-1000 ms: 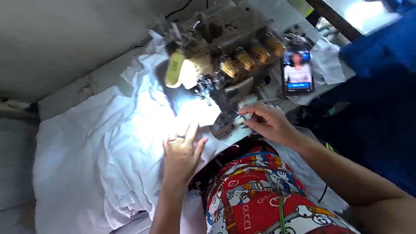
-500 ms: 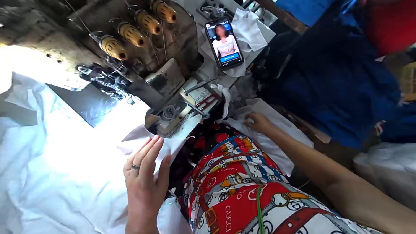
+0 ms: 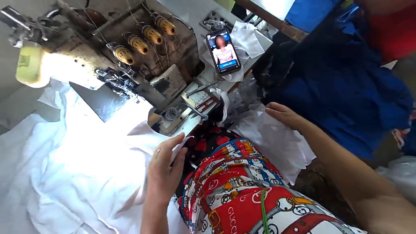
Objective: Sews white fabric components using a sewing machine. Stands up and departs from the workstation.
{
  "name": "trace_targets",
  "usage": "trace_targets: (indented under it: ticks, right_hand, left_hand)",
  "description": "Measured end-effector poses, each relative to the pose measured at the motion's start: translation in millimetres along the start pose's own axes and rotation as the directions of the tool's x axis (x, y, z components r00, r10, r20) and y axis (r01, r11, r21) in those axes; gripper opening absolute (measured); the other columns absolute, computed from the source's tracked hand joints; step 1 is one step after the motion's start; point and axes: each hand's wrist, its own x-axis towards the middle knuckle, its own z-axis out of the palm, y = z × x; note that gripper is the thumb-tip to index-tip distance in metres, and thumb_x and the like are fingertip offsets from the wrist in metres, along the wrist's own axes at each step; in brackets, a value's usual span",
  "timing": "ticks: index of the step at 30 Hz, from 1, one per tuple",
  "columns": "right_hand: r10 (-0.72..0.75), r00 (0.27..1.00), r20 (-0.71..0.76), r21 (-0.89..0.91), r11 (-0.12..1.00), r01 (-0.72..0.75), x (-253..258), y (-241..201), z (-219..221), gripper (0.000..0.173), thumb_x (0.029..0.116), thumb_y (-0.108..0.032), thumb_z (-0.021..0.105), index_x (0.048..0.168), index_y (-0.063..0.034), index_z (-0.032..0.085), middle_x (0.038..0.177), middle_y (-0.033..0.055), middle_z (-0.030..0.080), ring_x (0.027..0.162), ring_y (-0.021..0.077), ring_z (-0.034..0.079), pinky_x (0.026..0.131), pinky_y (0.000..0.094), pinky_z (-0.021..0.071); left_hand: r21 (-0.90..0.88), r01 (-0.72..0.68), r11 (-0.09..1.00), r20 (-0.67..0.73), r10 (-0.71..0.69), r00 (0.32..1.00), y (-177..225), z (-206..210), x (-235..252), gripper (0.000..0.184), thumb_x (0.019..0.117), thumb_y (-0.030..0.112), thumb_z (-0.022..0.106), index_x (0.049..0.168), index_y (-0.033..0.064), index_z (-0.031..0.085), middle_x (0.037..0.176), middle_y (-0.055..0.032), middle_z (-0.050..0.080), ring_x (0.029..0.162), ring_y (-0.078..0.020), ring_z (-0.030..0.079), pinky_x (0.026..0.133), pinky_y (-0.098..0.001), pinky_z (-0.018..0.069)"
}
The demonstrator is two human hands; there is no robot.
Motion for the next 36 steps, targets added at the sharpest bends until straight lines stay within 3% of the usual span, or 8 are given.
trace_targets:
  ticks: [3, 6, 9, 14, 21, 29, 32, 36]
  right_hand:
    - [-0.257, 0.959, 0.122, -0.019, 0.965, 0.261, -37.7, -69.6, -10.0, 0.016, 0.1059, -0.016, 0.052, 0.104, -0.0045, 0.062, 0.076, -0.0020, 0.059, 0.067, 0.0002, 0.056, 0.064, 0.0199, 0.0495]
    - [-0.662, 0.718, 0.215, 0.053, 0.742, 0.668, -71.0, -132.4, 1.9, 0.016, 0.1029, -0.018, 0.053, 0.098, -0.0068, 0.063, 0.077, -0.0104, 0.059, 0.070, -0.0113, 0.054, 0.065, 0.0067, 0.0463]
    - [-0.840, 0.474, 0.265, 0.212, 0.530, 0.821, -89.9, -174.8, 14.8, 0.020, 0.1074, -0.018, 0.048, 0.102, -0.0027, 0.060, 0.080, -0.0072, 0.056, 0.073, -0.0126, 0.051, 0.067, 0.0035, 0.0425]
    - [-0.886, 0.351, 0.303, 0.428, 0.456, 0.780, -88.6, -205.9, 30.0, 0.020, 0.1090, -0.019, 0.045, 0.105, -0.0044, 0.057, 0.082, -0.0094, 0.054, 0.075, -0.0152, 0.049, 0.067, 0.0015, 0.0409]
    - [-0.884, 0.195, 0.425, 0.533, 0.418, 0.736, -72.4, -240.4, 73.1, 0.018, 0.1074, -0.013, 0.048, 0.102, 0.0023, 0.056, 0.079, -0.0029, 0.054, 0.073, -0.0091, 0.051, 0.067, 0.0059, 0.0429]
    - [-0.869, 0.432, 0.242, 0.112, 0.467, 0.877, -10.9, -230.7, 73.8, 0.020, 0.1054, -0.019, 0.048, 0.099, -0.0071, 0.063, 0.087, -0.0049, 0.062, 0.076, -0.0026, 0.059, 0.067, 0.0153, 0.0517]
    - [-0.808, 0.571, 0.145, 0.260, 0.588, 0.766, -1.5, -225.7, 75.8, 0.015, 0.1059, -0.020, 0.046, 0.102, -0.0125, 0.059, 0.084, -0.0090, 0.060, 0.075, -0.0026, 0.059, 0.069, 0.0168, 0.0522]
    - [-0.714, 0.675, 0.184, 0.604, 0.624, 0.496, -29.2, -237.8, 54.9, 0.019, 0.1083, -0.029, 0.043, 0.103, -0.0248, 0.061, 0.067, -0.0128, 0.056, 0.046, -0.0071, 0.042, 0.041, 0.0083, 0.0348]
  left_hand:
    - [-0.261, 0.173, 0.950, 0.223, -0.115, 0.968, 19.5, 36.3, 14.3, 0.029, 0.1024, 0.020, 0.057, 0.119, -0.0019, 0.069, 0.113, -0.0089, 0.074, 0.101, -0.0085, 0.070, 0.089, -0.0267, 0.0578]
    - [-0.364, 0.443, 0.819, 0.602, -0.156, 0.783, 47.5, 67.4, 26.3, 0.064, 0.0972, 0.039, 0.063, 0.142, -0.0060, 0.054, 0.134, -0.0173, 0.065, 0.122, -0.0195, 0.063, 0.106, -0.0376, 0.0497]
    - [-0.543, 0.402, 0.737, 0.510, -0.091, 0.855, 54.0, 83.7, 27.3, 0.078, 0.0908, 0.030, 0.073, 0.147, -0.0125, 0.040, 0.140, -0.0210, 0.058, 0.127, -0.0154, 0.058, 0.109, -0.0315, 0.0464]
    - [-0.629, 0.110, 0.770, 0.046, -0.105, 0.993, 34.6, 47.9, 16.5, 0.110, 0.0848, 0.052, 0.076, 0.156, -0.0072, 0.017, 0.154, -0.0165, 0.046, 0.139, -0.0146, 0.048, 0.114, -0.0328, 0.0421]
    - [-0.731, -0.068, 0.679, 0.134, 0.241, 0.961, 62.3, -7.4, -20.5, 0.020, 0.0990, 0.032, 0.067, 0.109, 0.0142, 0.067, 0.109, 0.0127, 0.067, 0.108, 0.0083, 0.058, 0.096, -0.0144, 0.0479]
    - [-0.557, 0.246, 0.793, 0.252, -0.121, 0.960, 0.5, -31.5, -36.9, 0.019, 0.0951, 0.030, 0.071, 0.103, 0.0130, 0.068, 0.093, 0.0135, 0.069, 0.087, 0.0059, 0.065, 0.079, -0.0180, 0.0559]
    - [-0.492, 0.327, 0.807, 0.272, -0.214, 0.938, -4.4, -29.3, -38.8, 0.010, 0.0925, 0.014, 0.067, 0.098, 0.0060, 0.066, 0.084, 0.0098, 0.066, 0.078, 0.0053, 0.062, 0.073, -0.0175, 0.0537]
    - [-0.457, 0.301, 0.837, 0.236, -0.212, 0.948, -2.5, -18.2, -45.7, 0.009, 0.0936, 0.009, 0.061, 0.097, 0.0034, 0.068, 0.080, 0.0065, 0.066, 0.071, 0.0059, 0.060, 0.066, -0.0152, 0.0511]
